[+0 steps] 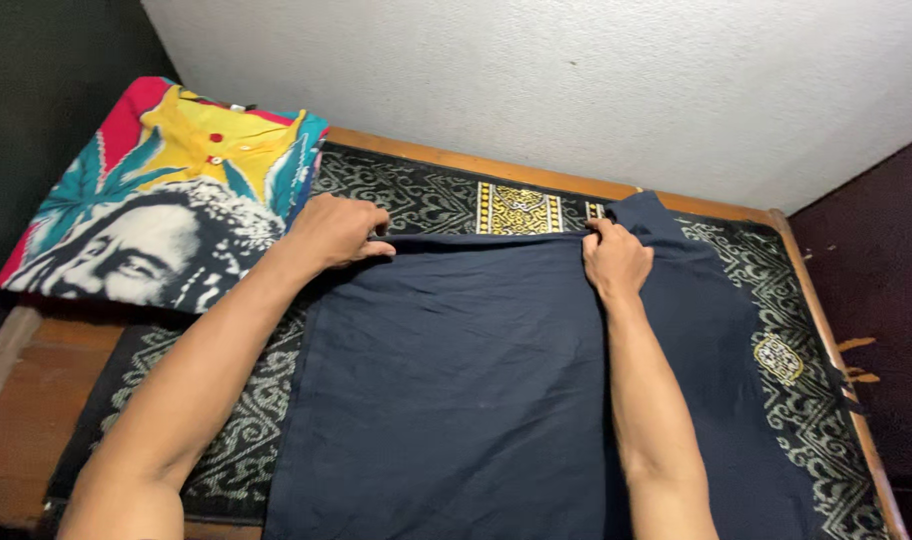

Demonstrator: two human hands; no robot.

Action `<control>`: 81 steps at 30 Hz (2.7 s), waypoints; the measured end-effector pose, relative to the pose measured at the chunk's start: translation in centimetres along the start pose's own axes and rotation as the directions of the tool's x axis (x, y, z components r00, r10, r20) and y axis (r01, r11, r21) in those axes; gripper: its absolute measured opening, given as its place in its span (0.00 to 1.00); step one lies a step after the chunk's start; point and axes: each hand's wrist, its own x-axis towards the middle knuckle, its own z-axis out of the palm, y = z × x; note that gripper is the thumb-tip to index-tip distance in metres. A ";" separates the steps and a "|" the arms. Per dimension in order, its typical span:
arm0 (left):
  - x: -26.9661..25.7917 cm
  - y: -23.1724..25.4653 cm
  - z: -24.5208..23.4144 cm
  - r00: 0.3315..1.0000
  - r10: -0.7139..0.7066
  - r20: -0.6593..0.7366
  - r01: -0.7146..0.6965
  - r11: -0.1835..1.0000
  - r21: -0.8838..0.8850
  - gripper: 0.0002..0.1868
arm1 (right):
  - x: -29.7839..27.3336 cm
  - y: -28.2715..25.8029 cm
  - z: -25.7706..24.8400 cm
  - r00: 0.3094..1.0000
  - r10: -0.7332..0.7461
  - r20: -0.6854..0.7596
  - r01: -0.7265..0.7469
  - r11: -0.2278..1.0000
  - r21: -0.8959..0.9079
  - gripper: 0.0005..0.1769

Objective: The person folds a black t-shirt on a table by flattening the fabric, folding in the sleeves, and then folding the shirt into a rectangular shape.

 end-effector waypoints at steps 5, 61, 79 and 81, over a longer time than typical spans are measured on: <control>-1.3 -1.8 0.0 0.992 -0.072 -0.105 0.062 0.993 -0.096 0.12 | 0.7 -0.6 -0.9 0.988 -0.050 0.149 0.052 0.999 -0.011 0.15; 14.9 17.3 6.1 0.903 0.064 -0.424 -0.221 0.917 -0.333 0.27 | 0.4 1.6 0.0 0.937 -0.263 -0.229 0.300 0.944 0.141 0.06; 12.2 2.7 5.9 0.996 0.086 0.017 -0.085 0.995 -0.060 0.30 | 2.5 2.9 0.4 0.952 -0.305 0.030 0.305 0.935 -0.180 0.09; 10.5 0.0 5.3 0.996 0.072 0.045 -0.072 0.997 -0.003 0.31 | 2.5 2.7 0.4 0.959 -0.280 0.050 0.284 0.941 -0.184 0.09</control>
